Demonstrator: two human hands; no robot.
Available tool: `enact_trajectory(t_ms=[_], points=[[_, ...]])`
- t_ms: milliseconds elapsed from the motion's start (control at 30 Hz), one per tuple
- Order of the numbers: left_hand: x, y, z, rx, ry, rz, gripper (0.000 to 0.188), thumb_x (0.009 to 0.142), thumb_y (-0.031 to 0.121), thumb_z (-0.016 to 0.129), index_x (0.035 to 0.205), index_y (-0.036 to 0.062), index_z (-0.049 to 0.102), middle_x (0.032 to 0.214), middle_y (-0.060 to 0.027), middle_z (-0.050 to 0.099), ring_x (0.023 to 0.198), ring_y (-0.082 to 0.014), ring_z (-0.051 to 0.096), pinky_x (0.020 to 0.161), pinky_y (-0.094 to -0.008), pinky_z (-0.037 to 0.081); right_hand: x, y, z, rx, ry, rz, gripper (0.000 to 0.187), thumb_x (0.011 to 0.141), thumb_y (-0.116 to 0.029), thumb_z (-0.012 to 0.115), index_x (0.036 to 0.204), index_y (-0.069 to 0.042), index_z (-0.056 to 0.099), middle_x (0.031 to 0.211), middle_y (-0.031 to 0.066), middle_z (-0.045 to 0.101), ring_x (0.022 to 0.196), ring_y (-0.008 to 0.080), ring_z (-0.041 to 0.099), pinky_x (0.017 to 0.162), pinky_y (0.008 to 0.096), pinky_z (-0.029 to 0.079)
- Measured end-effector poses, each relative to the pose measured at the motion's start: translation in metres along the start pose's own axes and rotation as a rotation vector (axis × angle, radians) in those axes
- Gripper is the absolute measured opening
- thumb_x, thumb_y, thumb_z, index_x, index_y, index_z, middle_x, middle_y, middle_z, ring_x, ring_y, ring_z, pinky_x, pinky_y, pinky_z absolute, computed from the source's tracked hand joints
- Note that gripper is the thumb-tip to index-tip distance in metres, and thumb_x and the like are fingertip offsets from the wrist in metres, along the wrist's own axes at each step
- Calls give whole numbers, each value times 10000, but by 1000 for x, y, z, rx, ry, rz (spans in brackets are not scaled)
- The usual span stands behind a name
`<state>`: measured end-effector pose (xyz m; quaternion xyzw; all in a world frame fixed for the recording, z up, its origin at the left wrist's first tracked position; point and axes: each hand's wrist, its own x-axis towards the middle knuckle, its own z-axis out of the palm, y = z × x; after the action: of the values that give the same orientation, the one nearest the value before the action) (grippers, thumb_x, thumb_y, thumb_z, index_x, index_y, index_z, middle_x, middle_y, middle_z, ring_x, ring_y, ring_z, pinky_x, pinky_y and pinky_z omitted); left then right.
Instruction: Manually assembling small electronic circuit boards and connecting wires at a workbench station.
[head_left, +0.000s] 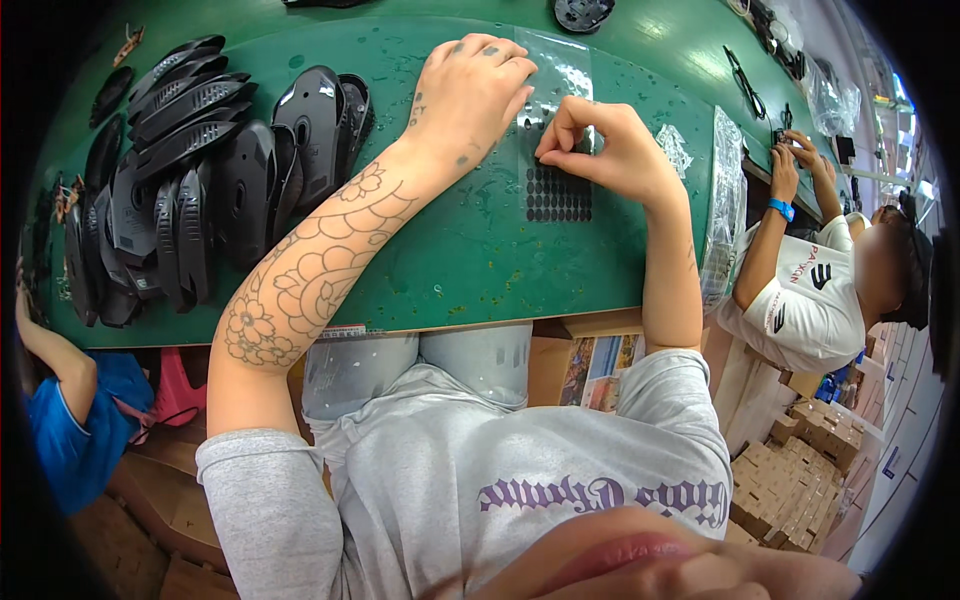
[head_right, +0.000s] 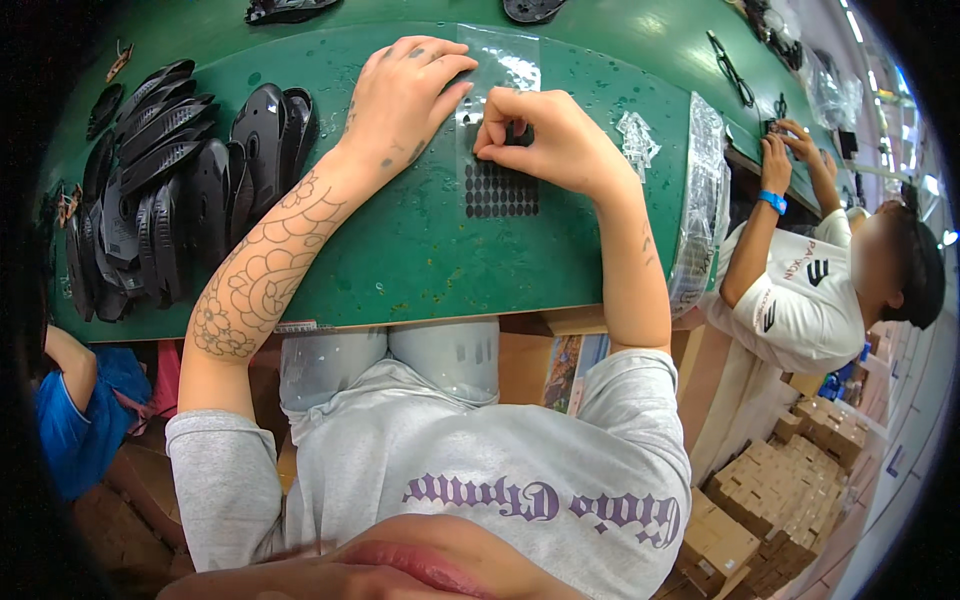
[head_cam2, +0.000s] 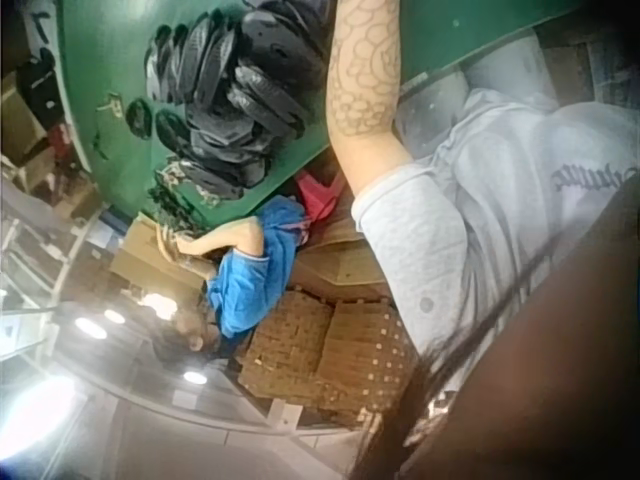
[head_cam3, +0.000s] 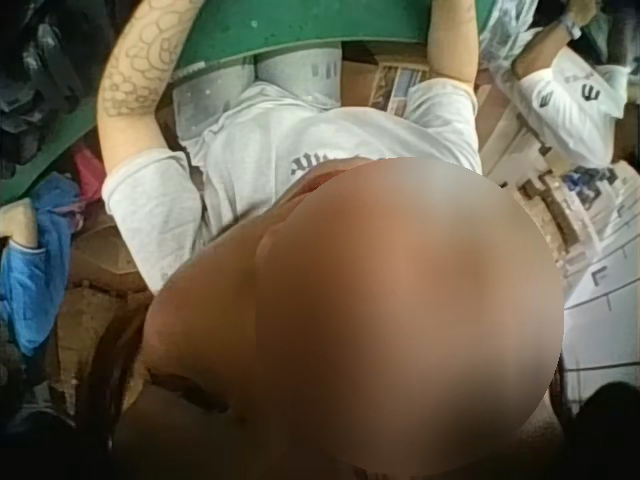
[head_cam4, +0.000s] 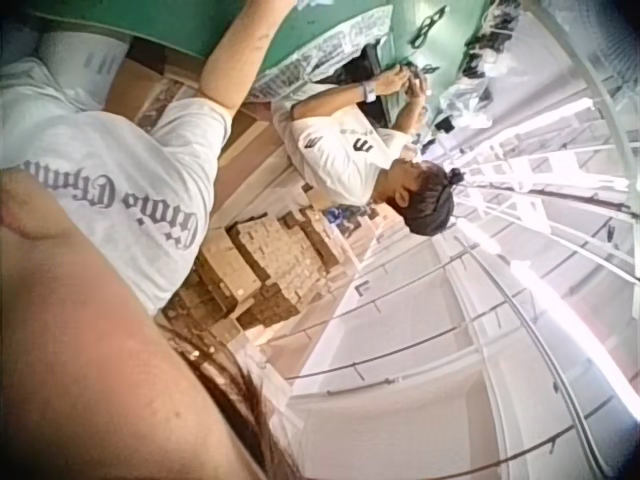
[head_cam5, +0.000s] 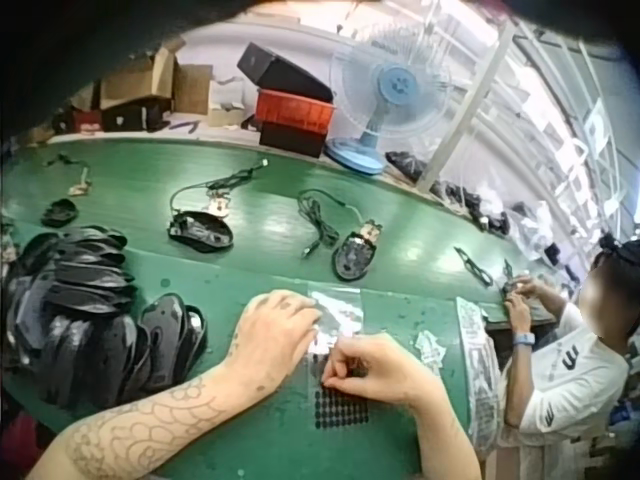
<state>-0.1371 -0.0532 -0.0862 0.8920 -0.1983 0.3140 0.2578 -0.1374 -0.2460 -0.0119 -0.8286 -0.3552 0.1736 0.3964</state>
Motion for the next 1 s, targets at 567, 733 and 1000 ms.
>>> enact_trajectory(t_ms=[567,733,1000], points=[[8,7,-13,-42,-168,-9,236,863,187,666,1089,122,686,1202,17,655,1123,-200,578,952,-365,443,-10,-2,0,-21,81,-19,157,719,11,695,780,-56,567,685,-10,637,575,157,523,579,280,443],[9,9,-16,-39,-186,-24,232,875,193,663,1094,122,684,1209,23,652,1138,-192,571,966,-365,436,-10,-2,-1,-32,60,-6,151,720,16,680,777,-64,565,684,-13,635,575,158,521,576,281,441],[6,9,-17,-25,-200,-45,236,877,194,664,1103,132,682,1222,32,649,1154,-184,563,980,-362,429,-9,-4,2,-52,56,16,138,731,6,667,774,-81,568,696,-19,633,604,164,543,591,289,446]])
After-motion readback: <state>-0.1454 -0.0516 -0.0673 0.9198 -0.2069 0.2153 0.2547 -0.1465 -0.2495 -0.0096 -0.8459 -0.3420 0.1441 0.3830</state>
